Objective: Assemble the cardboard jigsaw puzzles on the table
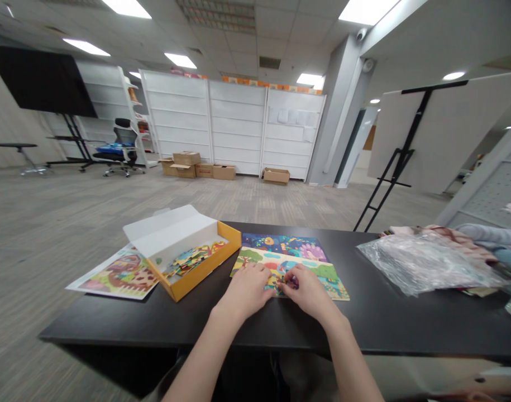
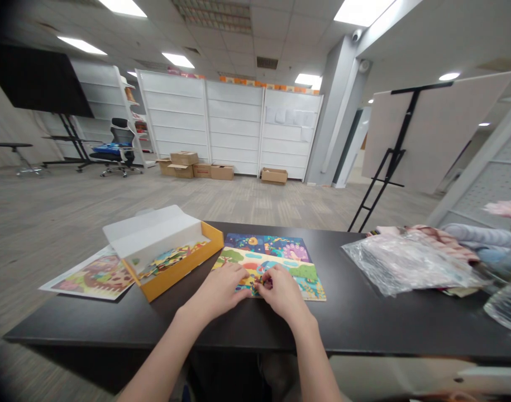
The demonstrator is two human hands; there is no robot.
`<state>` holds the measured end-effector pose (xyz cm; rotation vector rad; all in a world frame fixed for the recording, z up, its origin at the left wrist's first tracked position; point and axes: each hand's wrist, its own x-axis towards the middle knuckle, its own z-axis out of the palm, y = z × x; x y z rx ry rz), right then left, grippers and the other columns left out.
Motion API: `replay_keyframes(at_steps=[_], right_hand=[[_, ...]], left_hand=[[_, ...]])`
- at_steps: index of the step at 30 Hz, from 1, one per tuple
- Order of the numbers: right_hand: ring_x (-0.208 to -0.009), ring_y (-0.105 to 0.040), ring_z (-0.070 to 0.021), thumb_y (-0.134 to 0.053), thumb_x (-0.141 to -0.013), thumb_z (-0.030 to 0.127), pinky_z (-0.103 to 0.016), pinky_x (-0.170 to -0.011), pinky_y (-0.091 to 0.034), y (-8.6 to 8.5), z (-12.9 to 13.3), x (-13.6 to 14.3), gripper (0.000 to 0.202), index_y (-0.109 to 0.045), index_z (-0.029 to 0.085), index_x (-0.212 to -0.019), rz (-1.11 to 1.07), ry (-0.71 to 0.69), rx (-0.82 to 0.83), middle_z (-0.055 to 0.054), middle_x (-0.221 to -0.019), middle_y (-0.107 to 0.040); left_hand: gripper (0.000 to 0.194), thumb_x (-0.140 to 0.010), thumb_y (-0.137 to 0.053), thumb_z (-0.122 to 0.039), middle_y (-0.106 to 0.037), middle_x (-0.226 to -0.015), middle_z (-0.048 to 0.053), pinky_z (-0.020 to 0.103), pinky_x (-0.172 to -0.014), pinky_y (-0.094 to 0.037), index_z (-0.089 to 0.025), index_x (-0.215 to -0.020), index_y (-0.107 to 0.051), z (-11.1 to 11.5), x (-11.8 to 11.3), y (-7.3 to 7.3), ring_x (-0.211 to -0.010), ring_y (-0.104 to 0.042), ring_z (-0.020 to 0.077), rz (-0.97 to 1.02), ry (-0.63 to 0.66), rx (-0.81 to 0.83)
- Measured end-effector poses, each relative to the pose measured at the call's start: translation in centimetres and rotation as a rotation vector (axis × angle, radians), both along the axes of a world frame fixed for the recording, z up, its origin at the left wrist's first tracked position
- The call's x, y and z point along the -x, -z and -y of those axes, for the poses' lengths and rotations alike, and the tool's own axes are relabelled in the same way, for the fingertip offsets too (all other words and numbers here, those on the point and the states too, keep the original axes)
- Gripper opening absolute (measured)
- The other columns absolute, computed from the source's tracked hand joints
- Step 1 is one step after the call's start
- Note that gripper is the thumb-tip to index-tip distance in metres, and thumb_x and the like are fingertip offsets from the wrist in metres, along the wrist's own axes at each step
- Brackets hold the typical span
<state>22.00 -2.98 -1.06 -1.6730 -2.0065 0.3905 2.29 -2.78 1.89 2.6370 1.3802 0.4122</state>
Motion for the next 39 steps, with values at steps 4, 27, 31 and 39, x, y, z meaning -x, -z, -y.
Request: replay_keyframes(at_steps=[4, 27, 31, 39], right_hand=[[-0.071, -0.058, -0.0165, -0.070, -0.082, 0.027, -0.029, -0.067, -0.043, 0.4, -0.2, -0.2, 0.012, -0.063, 0.018, -0.079, -0.032, -0.012, -0.016, -0.002, -0.081, -0.061], [-0.060, -0.062, -0.0155, -0.064, -0.075, 0.036, -0.026, -0.057, -0.044, 0.8, -0.8, -0.2, 0.018, -0.055, 0.021, -0.079, -0.625, -0.008, 0.077, 0.001, -0.066, -0.065], [-0.055, -0.060, -0.0150, -0.067, -0.071, 0.038, -0.025, -0.055, -0.041, 0.7, -1.0, -0.4, 0.022, -0.054, 0.021, -0.076, -0.717, 0.032, 0.151, 0.001, -0.060, -0.064], [-0.044, -0.047, -0.0104, -0.065, -0.071, 0.045, -0.022, -0.046, -0.030, 0.4, -0.8, -0.8, 0.029, -0.053, 0.022, -0.085, -0.760, 0.050, 0.280, 0.004, -0.057, -0.062]], left_hand=[[0.026, -0.089, -0.065, -0.036, -0.070, -0.117, 0.012, 0.044, -0.103, -0.047, -0.019, -0.109, -0.069, -0.6, 0.1, 0.6, -0.115, -0.062, 0.0306, 0.026, 0.006, 0.009], [0.050, -0.092, -0.064, -0.038, -0.069, -0.125, 0.013, 0.042, -0.098, -0.050, -0.022, -0.138, -0.054, -1.3, -0.1, 0.8, -0.118, -0.064, 0.0311, 0.106, -0.040, 0.068], [0.047, -0.090, -0.065, -0.033, -0.069, -0.125, 0.012, 0.042, -0.104, -0.047, -0.023, -0.136, -0.056, -1.5, 0.1, 1.2, -0.121, -0.063, 0.0295, 0.118, -0.014, 0.038], [0.036, -0.093, -0.061, -0.028, -0.072, -0.123, 0.008, 0.036, -0.097, -0.049, -0.024, -0.128, -0.064, -1.5, 0.4, 0.8, -0.112, -0.067, 0.0263, 0.263, 0.051, 0.090]])
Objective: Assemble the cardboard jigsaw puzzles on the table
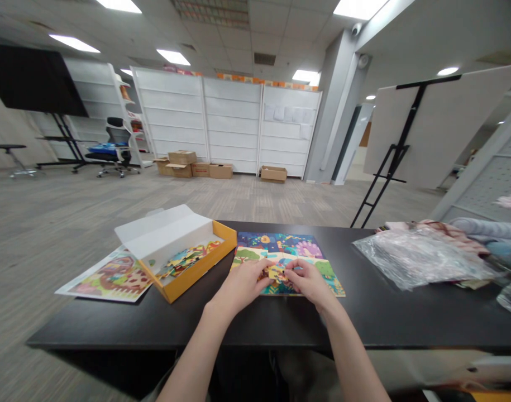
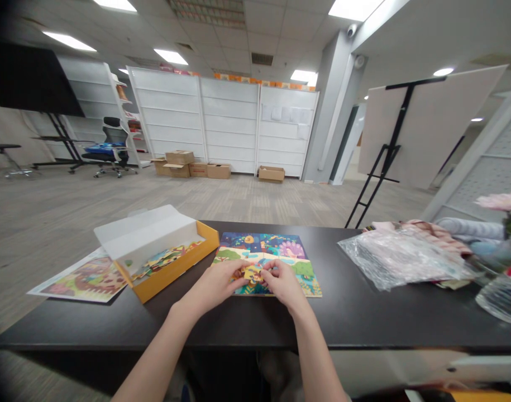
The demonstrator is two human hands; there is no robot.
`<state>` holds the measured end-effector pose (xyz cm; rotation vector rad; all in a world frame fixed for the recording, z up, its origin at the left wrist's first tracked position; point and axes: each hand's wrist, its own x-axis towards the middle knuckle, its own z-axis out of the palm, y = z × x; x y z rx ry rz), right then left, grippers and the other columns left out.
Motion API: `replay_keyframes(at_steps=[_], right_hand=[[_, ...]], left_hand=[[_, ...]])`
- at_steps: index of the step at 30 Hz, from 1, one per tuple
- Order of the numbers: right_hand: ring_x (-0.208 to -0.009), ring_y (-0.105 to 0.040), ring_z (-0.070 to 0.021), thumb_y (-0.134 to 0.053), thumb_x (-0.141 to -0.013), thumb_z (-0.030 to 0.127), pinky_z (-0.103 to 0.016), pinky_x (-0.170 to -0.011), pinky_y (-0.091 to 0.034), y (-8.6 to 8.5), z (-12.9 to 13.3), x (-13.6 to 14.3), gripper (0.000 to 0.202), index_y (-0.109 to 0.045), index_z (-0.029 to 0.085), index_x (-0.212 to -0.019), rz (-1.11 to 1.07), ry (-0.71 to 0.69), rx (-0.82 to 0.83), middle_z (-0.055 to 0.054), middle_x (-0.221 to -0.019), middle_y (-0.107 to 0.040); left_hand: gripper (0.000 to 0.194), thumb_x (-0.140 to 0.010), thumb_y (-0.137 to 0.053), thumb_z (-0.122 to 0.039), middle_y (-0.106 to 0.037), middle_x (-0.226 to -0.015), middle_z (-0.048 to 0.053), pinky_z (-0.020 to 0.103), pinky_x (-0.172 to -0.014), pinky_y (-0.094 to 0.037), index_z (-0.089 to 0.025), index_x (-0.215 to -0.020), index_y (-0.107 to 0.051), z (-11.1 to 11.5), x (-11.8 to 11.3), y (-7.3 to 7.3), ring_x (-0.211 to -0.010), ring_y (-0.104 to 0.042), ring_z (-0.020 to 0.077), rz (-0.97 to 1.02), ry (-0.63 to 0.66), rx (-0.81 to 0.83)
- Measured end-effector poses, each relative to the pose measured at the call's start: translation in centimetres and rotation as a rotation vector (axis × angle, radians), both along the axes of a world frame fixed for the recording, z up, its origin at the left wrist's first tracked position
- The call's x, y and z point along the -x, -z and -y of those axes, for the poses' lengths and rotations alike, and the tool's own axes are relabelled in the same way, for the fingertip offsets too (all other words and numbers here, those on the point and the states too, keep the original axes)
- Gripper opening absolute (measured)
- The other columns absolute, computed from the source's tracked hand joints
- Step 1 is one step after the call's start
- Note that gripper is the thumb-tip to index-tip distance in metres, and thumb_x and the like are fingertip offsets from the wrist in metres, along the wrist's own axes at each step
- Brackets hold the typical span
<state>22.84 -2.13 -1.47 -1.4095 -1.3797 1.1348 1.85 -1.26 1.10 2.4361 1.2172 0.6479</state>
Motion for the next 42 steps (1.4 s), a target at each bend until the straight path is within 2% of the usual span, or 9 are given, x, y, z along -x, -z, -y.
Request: replay_keyframes(at_steps=[7, 11, 15, 19, 22, 25, 30, 37, 42], right_hand=[[-0.056, -0.057, -0.0169, -0.054, -0.086, 0.038, -0.026, -0.054, -0.037, 1.0, -0.2, 0.3, 0.031, -0.061, 0.019, -0.109, 0.380, -0.043, -0.226, 0.002, -0.060, -0.061], [-0.060, -0.062, -0.0181, -0.053, -0.089, 0.037, -0.028, -0.058, -0.043, 1.1, -0.1, 0.3, 0.029, -0.062, 0.019, -0.110, 0.403, -0.038, -0.272, 0.000, -0.067, -0.067], [-0.065, -0.069, -0.0202, -0.051, -0.090, 0.035, -0.030, -0.063, -0.048, 0.5, -0.1, -0.5, 0.027, -0.064, 0.021, -0.109, 0.448, 0.075, -0.236, -0.002, -0.072, -0.071], [-0.078, -0.069, -0.0234, -0.051, -0.089, 0.036, -0.033, -0.072, -0.049, 0.1, -0.1, -3.0, 0.030, -0.068, 0.020, -0.108, 0.717, 0.309, -0.279, -0.007, -0.088, -0.073], [-0.093, -0.067, -0.0290, -0.050, -0.090, 0.038, -0.038, -0.081, -0.049, 0.4, 0.0, -5.6, 0.036, -0.071, 0.017, -0.110, 0.919, 0.492, -0.217, -0.015, -0.106, -0.071], [-0.099, -0.065, -0.0356, -0.053, -0.089, 0.048, -0.044, -0.085, -0.048, 0.8, 0.3, -7.6, 0.047, -0.073, 0.013, -0.113, 1.061, 0.536, -0.100, -0.023, -0.113, -0.068], [-0.101, -0.065, -0.0383, -0.053, -0.089, 0.056, -0.047, -0.087, -0.048, 1.1, 0.4, -8.4, 0.054, -0.075, 0.011, -0.110, 1.140, 0.492, -0.041, -0.025, -0.109, -0.068], [-0.104, -0.066, -0.0395, -0.055, -0.086, 0.056, -0.046, -0.083, -0.051, 1.0, 0.2, -8.2, 0.057, -0.071, 0.011, -0.118, 1.103, 0.530, -0.022, -0.023, -0.115, -0.067], [-0.105, -0.066, -0.0391, -0.057, -0.086, 0.055, -0.046, -0.083, -0.050, 1.1, 0.1, -8.3, 0.055, -0.069, 0.013, -0.118, 1.071, 0.533, -0.040, -0.022, -0.115, -0.068]], left_hand=[[0.023, -0.093, -0.059, -0.029, -0.076, -0.090, 0.002, 0.026, -0.073, -0.048, -0.024, -0.109, -0.075, -0.2, 0.1, -0.4, -0.081, -0.067, 0.0179, 0.126, 0.100, 0.096], [0.030, -0.085, -0.068, -0.031, -0.077, -0.096, 0.004, 0.027, -0.079, -0.051, -0.021, -0.112, -0.076, -0.5, 0.2, -0.4, -0.085, -0.068, 0.0183, 0.248, 0.078, 0.131], [0.045, -0.081, -0.070, -0.040, -0.076, -0.104, 0.009, 0.030, -0.075, -0.057, -0.017, -0.119, -0.072, -1.1, 1.8, -1.3, -0.081, -0.070, 0.0186, 0.440, -0.074, 0.153], [0.046, -0.088, -0.057, -0.044, -0.076, -0.110, 0.012, 0.035, -0.086, -0.059, -0.013, -0.120, -0.069, -1.9, 6.0, -2.6, -0.090, -0.072, 0.0215, 0.623, -0.370, -0.052], [0.037, -0.090, -0.049, -0.033, -0.074, -0.114, 0.011, 0.040, -0.096, -0.055, -0.016, -0.117, -0.070, -1.9, 9.6, -3.3, -0.095, -0.071, 0.0234, 0.406, -0.698, -0.274], [0.038, -0.092, -0.042, -0.027, -0.073, -0.118, 0.014, 0.044, -0.102, -0.051, -0.015, -0.116, -0.069, -1.3, 12.1, -3.5, -0.104, -0.069, 0.0274, 0.194, -0.836, -0.353], [0.040, -0.092, -0.039, -0.023, -0.070, -0.120, 0.018, 0.046, -0.101, -0.050, -0.012, -0.114, -0.070, -0.7, 13.2, -3.1, -0.110, -0.066, 0.0319, -0.014, -0.867, -0.301], [0.037, -0.092, -0.045, -0.032, -0.071, -0.115, 0.017, 0.047, -0.081, -0.054, -0.020, -0.116, -0.070, -0.1, 13.1, -2.9, -0.094, -0.070, 0.0359, -0.225, -0.875, -0.149], [0.037, -0.094, -0.044, -0.037, -0.071, -0.121, 0.014, 0.046, -0.091, -0.052, -0.019, -0.114, -0.070, 0.4, 12.1, -4.0, -0.108, -0.067, 0.0353, -0.194, -0.826, -0.252]])
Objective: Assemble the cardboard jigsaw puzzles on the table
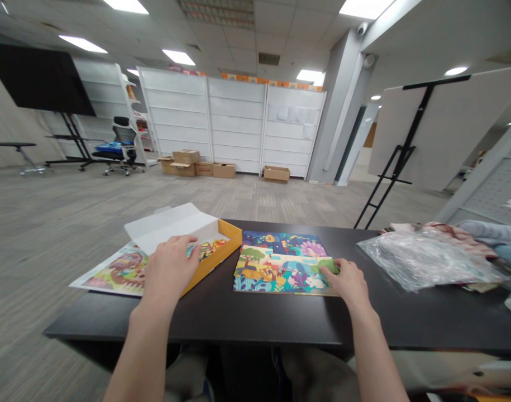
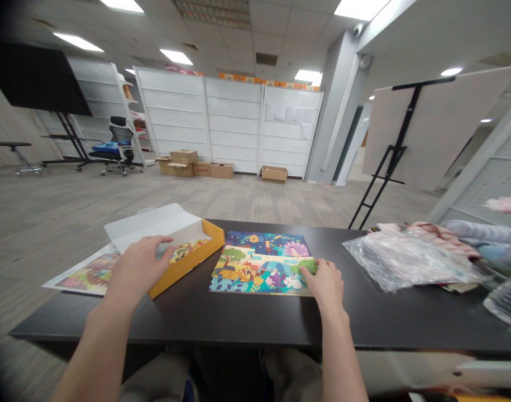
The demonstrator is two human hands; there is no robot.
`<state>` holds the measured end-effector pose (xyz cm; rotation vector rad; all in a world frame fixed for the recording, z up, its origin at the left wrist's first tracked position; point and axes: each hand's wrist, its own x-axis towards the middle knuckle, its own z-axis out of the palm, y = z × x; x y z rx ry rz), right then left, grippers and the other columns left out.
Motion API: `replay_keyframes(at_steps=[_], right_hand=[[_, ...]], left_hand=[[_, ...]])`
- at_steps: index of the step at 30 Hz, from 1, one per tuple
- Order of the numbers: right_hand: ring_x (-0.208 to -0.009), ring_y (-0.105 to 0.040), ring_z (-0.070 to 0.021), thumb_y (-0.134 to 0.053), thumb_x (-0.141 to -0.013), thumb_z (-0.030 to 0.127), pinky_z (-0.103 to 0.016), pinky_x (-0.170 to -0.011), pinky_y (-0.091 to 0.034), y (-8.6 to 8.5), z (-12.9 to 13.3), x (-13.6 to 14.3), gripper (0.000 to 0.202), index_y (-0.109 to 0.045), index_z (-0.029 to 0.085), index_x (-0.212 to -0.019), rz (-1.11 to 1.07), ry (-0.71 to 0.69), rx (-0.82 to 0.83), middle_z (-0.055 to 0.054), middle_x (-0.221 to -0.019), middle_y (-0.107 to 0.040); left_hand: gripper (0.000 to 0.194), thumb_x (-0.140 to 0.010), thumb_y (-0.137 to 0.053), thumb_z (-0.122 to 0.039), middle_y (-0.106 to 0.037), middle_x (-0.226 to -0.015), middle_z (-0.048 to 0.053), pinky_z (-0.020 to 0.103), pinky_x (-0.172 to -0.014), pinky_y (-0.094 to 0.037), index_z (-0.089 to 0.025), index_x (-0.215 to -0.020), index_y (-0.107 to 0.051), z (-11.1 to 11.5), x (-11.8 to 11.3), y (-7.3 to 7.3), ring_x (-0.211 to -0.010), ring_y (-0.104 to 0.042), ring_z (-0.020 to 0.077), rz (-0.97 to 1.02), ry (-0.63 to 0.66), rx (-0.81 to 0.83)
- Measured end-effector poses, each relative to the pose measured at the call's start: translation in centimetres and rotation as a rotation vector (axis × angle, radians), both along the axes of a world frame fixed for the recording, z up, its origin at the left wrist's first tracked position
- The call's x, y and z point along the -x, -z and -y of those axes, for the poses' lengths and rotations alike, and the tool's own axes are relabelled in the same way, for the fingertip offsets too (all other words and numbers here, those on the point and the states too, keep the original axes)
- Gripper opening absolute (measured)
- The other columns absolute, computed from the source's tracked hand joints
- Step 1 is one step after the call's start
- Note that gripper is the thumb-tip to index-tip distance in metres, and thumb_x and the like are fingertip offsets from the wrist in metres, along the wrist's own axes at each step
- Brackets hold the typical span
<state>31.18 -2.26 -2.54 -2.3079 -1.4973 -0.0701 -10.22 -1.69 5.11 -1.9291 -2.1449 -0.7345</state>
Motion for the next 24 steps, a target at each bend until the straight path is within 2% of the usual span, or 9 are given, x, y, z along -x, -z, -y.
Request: replay_keyframes(at_steps=[4, 7, 10, 13, 15, 19, 22, 24], right_hand=[[-0.100, -0.069, -0.0337, -0.064, -0.080, 0.048, -0.040, -0.080, -0.050, -0.1, -0.3, 0.0, 0.051, -0.065, 0.015, -0.119, -0.116, -0.012, -0.092, -0.018, -0.112, -0.072], [-0.084, -0.071, -0.0276, -0.061, -0.080, 0.044, -0.035, -0.074, -0.049, -0.5, -0.2, 0.3, 0.050, -0.060, 0.017, -0.122, -0.267, -0.018, -0.191, -0.012, -0.098, -0.076], [-0.077, -0.070, -0.0262, -0.055, -0.082, 0.046, -0.035, -0.073, -0.049, -1.1, 0.0, 0.8, 0.048, -0.062, 0.016, -0.119, -0.341, -0.001, -0.340, -0.011, -0.090, -0.076], [-0.077, -0.070, -0.0261, -0.055, -0.082, 0.047, -0.036, -0.074, -0.050, -1.6, 0.0, 1.5, 0.043, -0.066, 0.017, -0.110, -0.444, -0.004, -0.468, -0.013, -0.089, -0.076], [-0.075, -0.069, -0.0252, -0.057, -0.080, 0.051, -0.035, -0.070, -0.052, -1.7, -0.1, 2.2, 0.043, -0.067, 0.017, -0.103, -0.592, -0.089, -0.475, -0.012, -0.086, -0.076], [-0.059, -0.061, -0.0189, -0.064, -0.076, 0.059, -0.030, -0.055, -0.049, -1.8, -0.3, 5.0, 0.047, -0.065, 0.018, -0.099, -0.903, -0.413, -0.339, -0.005, -0.073, -0.070], [-0.053, -0.055, -0.0151, -0.066, -0.079, 0.058, -0.028, -0.052, -0.048, -2.3, -0.2, 7.8, 0.044, -0.063, 0.021, -0.101, -1.008, -0.594, -0.246, 0.001, -0.066, -0.063], [-0.052, -0.054, -0.0142, -0.065, -0.081, 0.058, -0.027, -0.051, -0.047, -2.7, -0.2, 9.5, 0.043, -0.062, 0.022, -0.104, -1.041, -0.654, -0.204, 0.002, -0.066, -0.062]], left_hand=[[0.033, -0.093, -0.045, -0.034, -0.073, -0.116, 0.010, 0.043, -0.096, -0.051, -0.019, -0.107, -0.071, -0.1, -1.6, -0.6, -0.108, -0.067, 0.0314, 0.087, 0.112, -0.107], [0.030, -0.093, -0.047, -0.033, -0.076, -0.110, 0.008, 0.040, -0.095, -0.052, -0.020, -0.103, -0.072, -0.2, -3.1, -0.7, -0.104, -0.069, 0.0277, 0.217, 0.278, -0.166], [0.027, -0.094, -0.050, -0.033, -0.077, -0.106, 0.006, 0.036, -0.092, -0.053, -0.020, -0.101, -0.072, 0.0, -4.8, -0.6, -0.097, -0.071, 0.0234, 0.349, 0.475, -0.157], [0.023, -0.093, -0.053, -0.033, -0.077, -0.103, 0.004, 0.034, -0.089, -0.054, -0.021, -0.099, -0.073, 0.3, -6.7, -0.4, -0.092, -0.071, 0.0210, 0.441, 0.610, -0.091], [0.022, -0.093, -0.054, -0.032, -0.077, -0.100, 0.003, 0.033, -0.086, -0.055, -0.022, -0.100, -0.072, 0.4, -8.1, -0.2, -0.090, -0.071, 0.0197, 0.532, 0.682, -0.033], [0.027, -0.089, -0.061, -0.033, -0.074, -0.110, 0.006, 0.031, -0.082, -0.058, -0.021, -0.113, -0.068, 0.3, -10.7, 0.7, -0.091, -0.072, 0.0188, 0.734, 0.773, 0.144], [0.043, -0.086, -0.065, -0.034, -0.069, -0.120, 0.011, 0.030, -0.074, -0.059, -0.020, -0.126, -0.059, 0.0, -12.1, 1.6, -0.083, -0.073, 0.0173, 0.838, 0.790, 0.294], [0.047, -0.085, -0.064, -0.031, -0.068, -0.115, 0.011, 0.029, -0.068, -0.058, -0.019, -0.129, -0.055, -0.3, -12.6, 2.2, -0.076, -0.071, 0.0153, 0.897, 0.800, 0.337]])
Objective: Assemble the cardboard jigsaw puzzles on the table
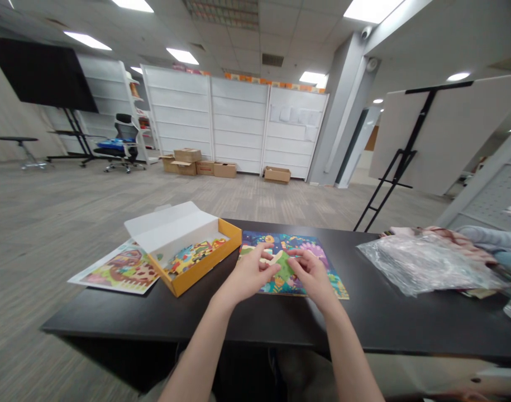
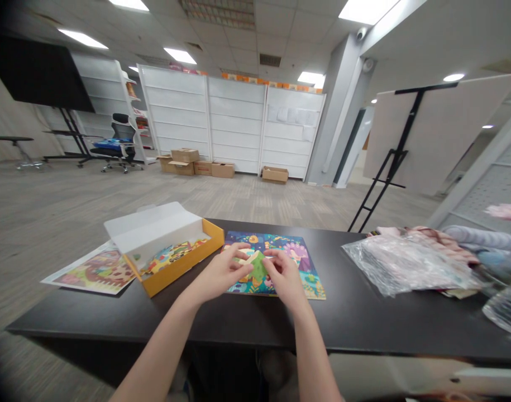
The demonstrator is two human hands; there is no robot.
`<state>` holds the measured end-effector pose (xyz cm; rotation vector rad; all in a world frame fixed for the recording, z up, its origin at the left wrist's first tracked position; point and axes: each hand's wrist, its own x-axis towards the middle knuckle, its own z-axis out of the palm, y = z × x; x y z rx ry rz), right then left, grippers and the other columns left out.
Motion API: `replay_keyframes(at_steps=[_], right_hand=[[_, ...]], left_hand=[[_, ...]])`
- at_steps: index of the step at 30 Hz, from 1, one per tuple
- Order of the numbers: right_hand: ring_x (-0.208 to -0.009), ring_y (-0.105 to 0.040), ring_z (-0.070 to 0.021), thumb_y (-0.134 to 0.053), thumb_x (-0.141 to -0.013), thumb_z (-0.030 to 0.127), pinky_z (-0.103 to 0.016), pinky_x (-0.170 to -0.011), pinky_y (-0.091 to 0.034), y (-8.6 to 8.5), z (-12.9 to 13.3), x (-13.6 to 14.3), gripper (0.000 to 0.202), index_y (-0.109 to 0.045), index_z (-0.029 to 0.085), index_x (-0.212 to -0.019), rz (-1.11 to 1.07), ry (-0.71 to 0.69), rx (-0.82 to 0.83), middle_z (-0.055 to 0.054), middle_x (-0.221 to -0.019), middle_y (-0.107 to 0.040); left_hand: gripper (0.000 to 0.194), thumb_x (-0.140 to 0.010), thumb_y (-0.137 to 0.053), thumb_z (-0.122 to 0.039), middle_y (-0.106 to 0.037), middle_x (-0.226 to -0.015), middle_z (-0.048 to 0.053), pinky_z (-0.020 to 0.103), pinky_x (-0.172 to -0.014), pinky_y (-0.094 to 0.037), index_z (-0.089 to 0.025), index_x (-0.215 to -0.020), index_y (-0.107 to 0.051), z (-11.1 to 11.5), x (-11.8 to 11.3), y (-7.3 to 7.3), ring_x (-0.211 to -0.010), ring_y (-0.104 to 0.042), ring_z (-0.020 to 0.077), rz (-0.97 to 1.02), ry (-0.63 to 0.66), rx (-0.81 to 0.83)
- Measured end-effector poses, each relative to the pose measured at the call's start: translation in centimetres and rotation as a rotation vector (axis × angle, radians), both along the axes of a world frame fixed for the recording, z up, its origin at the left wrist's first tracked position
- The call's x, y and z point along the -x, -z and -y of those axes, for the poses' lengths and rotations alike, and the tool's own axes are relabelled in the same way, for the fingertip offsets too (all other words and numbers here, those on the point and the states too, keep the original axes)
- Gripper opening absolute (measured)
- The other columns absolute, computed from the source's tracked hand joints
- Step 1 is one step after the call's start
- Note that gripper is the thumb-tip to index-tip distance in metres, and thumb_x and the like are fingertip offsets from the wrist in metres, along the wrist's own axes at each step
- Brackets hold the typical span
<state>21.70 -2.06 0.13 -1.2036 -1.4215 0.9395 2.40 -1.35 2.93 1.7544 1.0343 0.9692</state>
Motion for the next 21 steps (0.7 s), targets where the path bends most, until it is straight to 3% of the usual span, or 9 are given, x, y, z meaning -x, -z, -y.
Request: replay_keyframes(at_steps=[3, 5, 8, 11, 13, 17, 21], right_hand=[[-0.055, -0.058, -0.0151, -0.064, -0.081, 0.059, -0.028, -0.055, -0.048, -0.5, -0.2, 1.5, 0.044, -0.061, 0.022, -0.105, -0.003, -0.026, -0.023, 0.002, -0.067, -0.062], [-0.059, -0.061, -0.0163, -0.062, -0.083, 0.058, -0.029, -0.058, -0.050, -0.6, -0.4, 1.5, 0.043, -0.061, 0.021, -0.104, 0.012, -0.002, -0.057, 0.000, -0.071, -0.066], [-0.068, -0.065, -0.0191, -0.056, -0.087, 0.052, -0.031, -0.065, -0.051, -0.1, -0.6, -0.2, 0.037, -0.064, 0.020, -0.102, 0.157, 0.130, -0.111, -0.005, -0.080, -0.071], [-0.077, -0.067, -0.0223, -0.053, -0.087, 0.043, -0.035, -0.076, -0.051, 0.8, -0.6, -3.1, 0.030, -0.067, 0.019, -0.098, 0.474, 0.344, -0.143, -0.009, -0.090, -0.073], [-0.084, -0.067, -0.0248, -0.053, -0.087, 0.039, -0.037, -0.081, -0.050, 1.4, -0.6, -4.8, 0.028, -0.069, 0.019, -0.098, 0.689, 0.432, -0.105, -0.012, -0.098, -0.073], [-0.104, -0.066, -0.0296, -0.054, -0.089, 0.036, -0.040, -0.093, -0.046, 2.5, -1.0, -6.3, 0.033, -0.070, 0.017, -0.110, 0.938, 0.424, -0.058, -0.014, -0.114, -0.071], [-0.121, -0.058, -0.0334, -0.056, -0.092, 0.037, -0.044, -0.102, -0.040, 3.2, -1.2, -5.8, 0.039, -0.064, 0.020, -0.127, 1.049, 0.307, -0.080, -0.014, -0.134, -0.065]], left_hand=[[0.042, -0.086, -0.059, -0.027, -0.069, -0.100, 0.006, 0.028, -0.068, -0.057, -0.018, -0.126, -0.053, -0.7, 0.3, 0.3, -0.075, -0.070, 0.0153, 0.079, -0.025, -0.030], [0.037, -0.088, -0.058, -0.028, -0.068, -0.095, 0.005, 0.029, -0.072, -0.057, -0.018, -0.123, -0.054, -1.2, 1.5, 0.0, -0.079, -0.071, 0.0169, 0.076, -0.115, -0.103], [0.033, -0.090, -0.054, -0.028, -0.068, -0.102, 0.007, 0.034, -0.080, -0.057, -0.019, -0.121, -0.056, -1.4, 4.5, -1.0, -0.085, -0.071, 0.0196, -0.055, -0.392, -0.255], [0.032, -0.091, -0.049, -0.026, -0.065, -0.120, 0.012, 0.041, -0.099, -0.052, -0.019, -0.120, -0.058, -1.2, 8.3, -2.0, -0.109, -0.066, 0.0262, -0.276, -0.796, -0.462], [0.032, -0.092, -0.044, -0.026, -0.062, -0.125, 0.014, 0.043, -0.106, -0.047, -0.018, -0.119, -0.060, -0.9, 10.7, -2.3, -0.119, -0.060, 0.0292, -0.418, -0.938, -0.530], [0.031, -0.091, -0.042, -0.024, -0.067, -0.111, 0.013, 0.043, -0.098, -0.050, -0.018, -0.113, -0.064, -0.5, 13.7, -1.8, -0.103, -0.066, 0.0296, -0.678, -0.917, -0.362], [0.035, -0.093, -0.043, -0.027, -0.068, -0.113, 0.015, 0.046, -0.091, -0.052, -0.018, -0.118, -0.065, -0.1, 14.3, -1.1, -0.100, -0.066, 0.0332, -0.876, -0.845, -0.263]])
